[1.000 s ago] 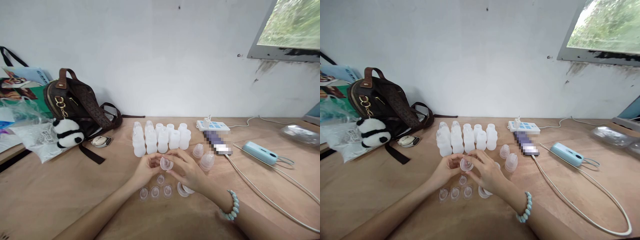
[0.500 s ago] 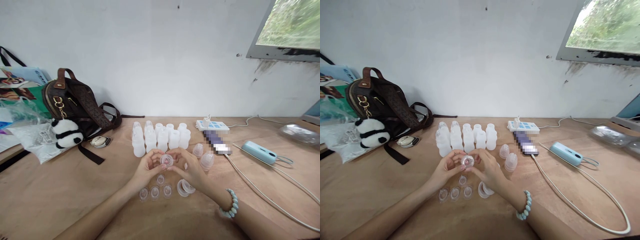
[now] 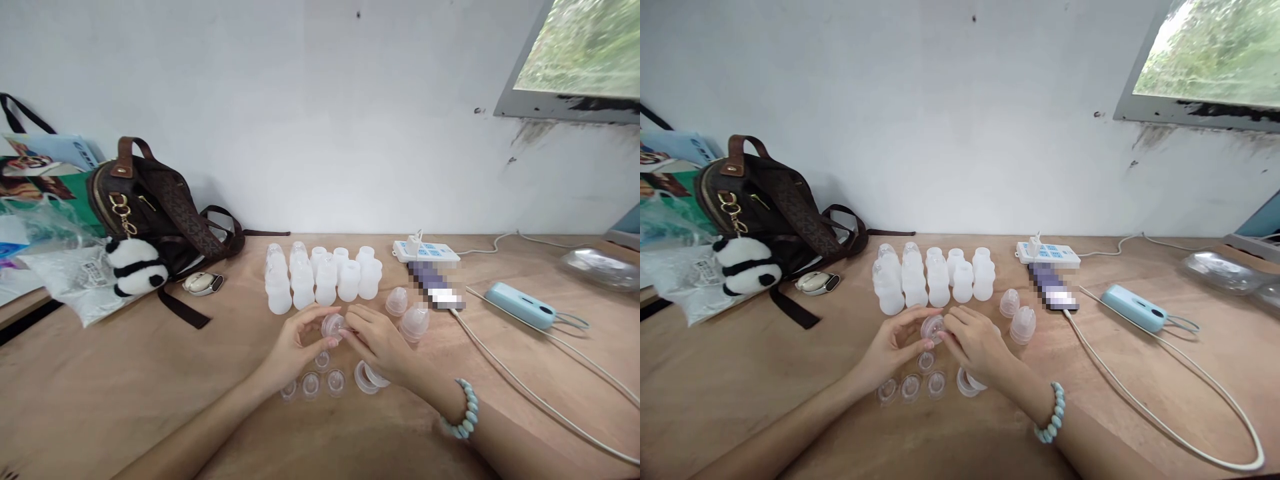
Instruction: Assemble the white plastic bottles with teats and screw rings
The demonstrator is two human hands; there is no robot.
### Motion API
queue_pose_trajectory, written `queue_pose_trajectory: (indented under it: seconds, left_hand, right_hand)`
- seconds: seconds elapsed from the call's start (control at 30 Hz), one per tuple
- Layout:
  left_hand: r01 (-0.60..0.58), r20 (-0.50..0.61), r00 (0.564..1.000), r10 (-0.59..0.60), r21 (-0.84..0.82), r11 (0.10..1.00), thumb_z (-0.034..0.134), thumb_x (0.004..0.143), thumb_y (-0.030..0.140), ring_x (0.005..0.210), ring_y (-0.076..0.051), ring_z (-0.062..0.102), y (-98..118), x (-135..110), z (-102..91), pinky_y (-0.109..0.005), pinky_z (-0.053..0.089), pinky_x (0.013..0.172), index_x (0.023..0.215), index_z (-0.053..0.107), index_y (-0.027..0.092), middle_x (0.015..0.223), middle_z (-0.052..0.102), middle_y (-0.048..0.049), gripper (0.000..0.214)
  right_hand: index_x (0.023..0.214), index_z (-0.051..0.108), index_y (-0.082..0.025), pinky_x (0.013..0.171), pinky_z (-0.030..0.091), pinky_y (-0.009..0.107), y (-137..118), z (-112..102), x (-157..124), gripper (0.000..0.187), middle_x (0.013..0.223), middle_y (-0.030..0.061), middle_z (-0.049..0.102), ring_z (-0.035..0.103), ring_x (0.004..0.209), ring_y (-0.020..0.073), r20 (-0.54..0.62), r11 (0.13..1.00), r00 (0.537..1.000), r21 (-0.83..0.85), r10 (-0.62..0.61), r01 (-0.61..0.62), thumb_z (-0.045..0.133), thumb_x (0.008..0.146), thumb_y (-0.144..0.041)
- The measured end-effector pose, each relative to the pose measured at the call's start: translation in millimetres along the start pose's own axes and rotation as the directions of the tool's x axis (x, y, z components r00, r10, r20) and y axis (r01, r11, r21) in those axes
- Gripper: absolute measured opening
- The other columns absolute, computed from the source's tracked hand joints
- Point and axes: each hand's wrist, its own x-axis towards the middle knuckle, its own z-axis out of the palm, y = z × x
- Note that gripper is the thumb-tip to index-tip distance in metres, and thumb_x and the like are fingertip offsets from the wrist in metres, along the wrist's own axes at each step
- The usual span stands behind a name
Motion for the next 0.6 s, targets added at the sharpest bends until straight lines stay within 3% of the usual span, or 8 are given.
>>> queue_pose_trajectory:
  seconds: [0.1,0.2,0.37,0.6]
  left_hand:
    - [-0.05,0.036,0.998,0.049,0.02,0.999,0.08,0.07,0.043,0.112,-0.017,0.054,-1,0,-0.3,-0.026,0.048,0.096,0.111,0.067,0.022,0.121,0.055,-0.0066,0.047]
    - [-0.03,0.085,0.996,0.035,-0.065,0.997,0.079,0.071,0.041,0.116,-0.018,0.054,-1,0,0.3,-0.026,0.048,0.097,0.109,0.064,0.021,0.127,0.054,-0.0069,0.046]
    - [0.071,0.11,0.992,-0.06,-0.092,0.993,0.084,0.063,0.042,0.093,-0.014,0.062,2,2,-0.4,-0.024,0.049,0.086,0.102,0.06,0.016,0.098,0.066,-0.0036,0.052]
    - [-0.001,0.191,0.981,-0.014,0.074,0.997,0.084,0.062,0.04,0.079,-0.01,0.057,-2,6,-14.4,-0.022,0.043,0.079,0.089,0.059,0.014,0.083,0.064,0.0001,0.045]
  right_hand:
    - [0.074,0.043,-0.017,0.062,0.035,0.024,-2,0,-1,0.028,0.071,0.001,0.054,0.046,0.065,0.0114,0.021,0.997,0.999,0.061,0.035,-0.036,0.036,0.1,-0.023]
    - [0.073,0.042,-0.017,0.063,0.034,0.023,-4,0,-2,0.027,0.071,0.0007,0.054,0.047,0.065,0.0112,0.033,0.994,0.997,0.082,0.067,-0.07,0.036,0.099,-0.023]
    - [0.071,0.04,-0.017,0.063,0.032,0.022,-6,1,-2,0.027,0.067,-0.0002,0.052,0.045,0.062,0.0107,0.053,0.995,0.997,0.081,0.054,-0.059,0.038,0.097,-0.023]
    - [0.066,0.036,-0.017,0.057,0.027,0.021,-13,-3,-1,0.031,0.06,-0.0023,0.045,0.036,0.055,0.0086,0.118,0.982,0.992,0.175,0.05,-0.071,0.04,0.095,-0.024]
